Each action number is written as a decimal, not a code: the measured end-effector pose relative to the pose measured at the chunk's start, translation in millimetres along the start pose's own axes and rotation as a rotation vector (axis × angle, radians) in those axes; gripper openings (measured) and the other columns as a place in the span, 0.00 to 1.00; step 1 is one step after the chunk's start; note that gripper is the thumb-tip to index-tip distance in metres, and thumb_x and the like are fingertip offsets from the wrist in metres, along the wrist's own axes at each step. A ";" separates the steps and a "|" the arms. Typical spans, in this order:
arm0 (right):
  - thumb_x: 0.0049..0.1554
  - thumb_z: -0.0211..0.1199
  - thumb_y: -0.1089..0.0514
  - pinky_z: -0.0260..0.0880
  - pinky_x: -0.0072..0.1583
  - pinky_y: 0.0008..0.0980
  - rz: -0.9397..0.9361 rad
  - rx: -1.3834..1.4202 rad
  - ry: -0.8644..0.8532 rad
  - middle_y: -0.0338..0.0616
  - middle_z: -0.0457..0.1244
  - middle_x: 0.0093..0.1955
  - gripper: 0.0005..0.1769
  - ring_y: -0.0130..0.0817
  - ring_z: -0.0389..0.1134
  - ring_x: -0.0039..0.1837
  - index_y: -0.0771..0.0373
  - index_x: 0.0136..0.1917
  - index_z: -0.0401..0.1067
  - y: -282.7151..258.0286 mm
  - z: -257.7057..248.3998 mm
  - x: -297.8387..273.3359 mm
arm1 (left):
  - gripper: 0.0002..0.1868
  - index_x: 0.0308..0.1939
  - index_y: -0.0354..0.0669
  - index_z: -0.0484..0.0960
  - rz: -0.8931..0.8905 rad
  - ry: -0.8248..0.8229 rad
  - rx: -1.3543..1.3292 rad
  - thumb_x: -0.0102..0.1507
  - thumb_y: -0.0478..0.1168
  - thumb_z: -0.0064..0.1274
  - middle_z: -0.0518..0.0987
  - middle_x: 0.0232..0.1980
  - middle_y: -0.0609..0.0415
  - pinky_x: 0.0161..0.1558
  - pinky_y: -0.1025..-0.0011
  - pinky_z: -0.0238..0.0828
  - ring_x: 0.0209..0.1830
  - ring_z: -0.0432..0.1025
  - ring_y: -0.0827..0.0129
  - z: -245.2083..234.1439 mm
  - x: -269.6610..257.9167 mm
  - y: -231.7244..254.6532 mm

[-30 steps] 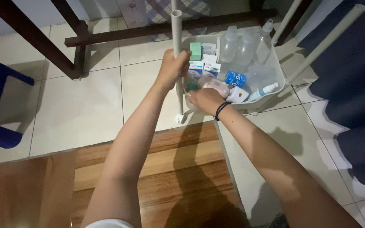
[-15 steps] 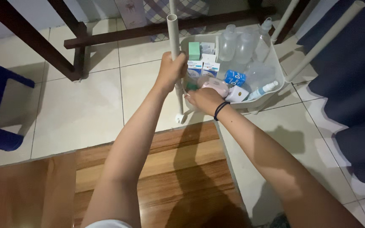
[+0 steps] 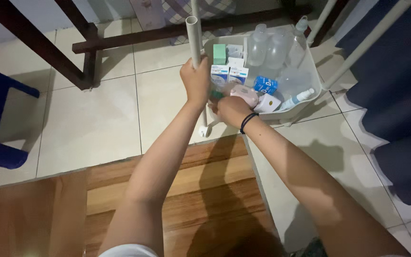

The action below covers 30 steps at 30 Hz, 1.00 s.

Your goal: The person assembles a two-tier plastic storage cart by inserting white plastic poles into the base and then placing the top tray onto the poles. The person handles the poles and the tray by hand, securing the structure on the floor.

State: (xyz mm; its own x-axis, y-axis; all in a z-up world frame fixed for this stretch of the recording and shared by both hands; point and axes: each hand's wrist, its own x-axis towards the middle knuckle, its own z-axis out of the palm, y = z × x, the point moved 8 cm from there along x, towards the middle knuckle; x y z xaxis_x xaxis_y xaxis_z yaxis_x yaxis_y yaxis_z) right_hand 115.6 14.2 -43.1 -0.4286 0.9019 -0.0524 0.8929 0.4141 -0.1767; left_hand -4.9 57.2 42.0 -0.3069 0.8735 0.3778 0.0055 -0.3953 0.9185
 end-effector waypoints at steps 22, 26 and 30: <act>0.62 0.52 0.39 0.71 0.49 0.52 -0.116 -0.026 0.090 0.56 0.70 0.42 0.24 0.54 0.72 0.45 0.52 0.64 0.72 -22.1 -41.9 -22.5 | 0.11 0.44 0.34 0.82 0.115 0.023 0.102 0.65 0.39 0.53 0.78 0.27 0.52 0.35 0.72 0.71 0.29 0.71 0.75 -2.7 -14.6 16.4; 0.56 0.60 0.34 0.73 0.44 0.49 -0.138 0.096 0.294 0.52 0.71 0.43 0.33 0.51 0.73 0.43 0.60 0.63 0.70 -13.2 -72.5 -43.1 | 0.10 0.45 0.36 0.82 0.054 -0.113 0.219 0.65 0.40 0.54 0.81 0.31 0.48 0.38 0.67 0.73 0.32 0.77 0.67 -10.7 -25.2 9.2; 0.58 0.64 0.38 0.75 0.44 0.43 -0.209 0.142 0.513 0.47 0.70 0.38 0.21 0.44 0.73 0.39 0.53 0.54 0.79 26.4 -97.5 -75.4 | 0.13 0.45 0.41 0.83 0.341 -0.213 0.591 0.58 0.41 0.59 0.80 0.43 0.40 0.41 0.55 0.73 0.41 0.77 0.48 -20.8 -35.7 26.7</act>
State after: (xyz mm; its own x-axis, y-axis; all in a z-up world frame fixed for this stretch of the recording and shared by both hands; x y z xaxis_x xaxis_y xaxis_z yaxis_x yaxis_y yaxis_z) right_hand 184.9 -30.9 52.0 -0.4404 0.7614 0.4757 0.7539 0.6014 -0.2645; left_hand -13.5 9.6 50.6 -0.0036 0.7892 0.6142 0.6017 -0.4888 0.6317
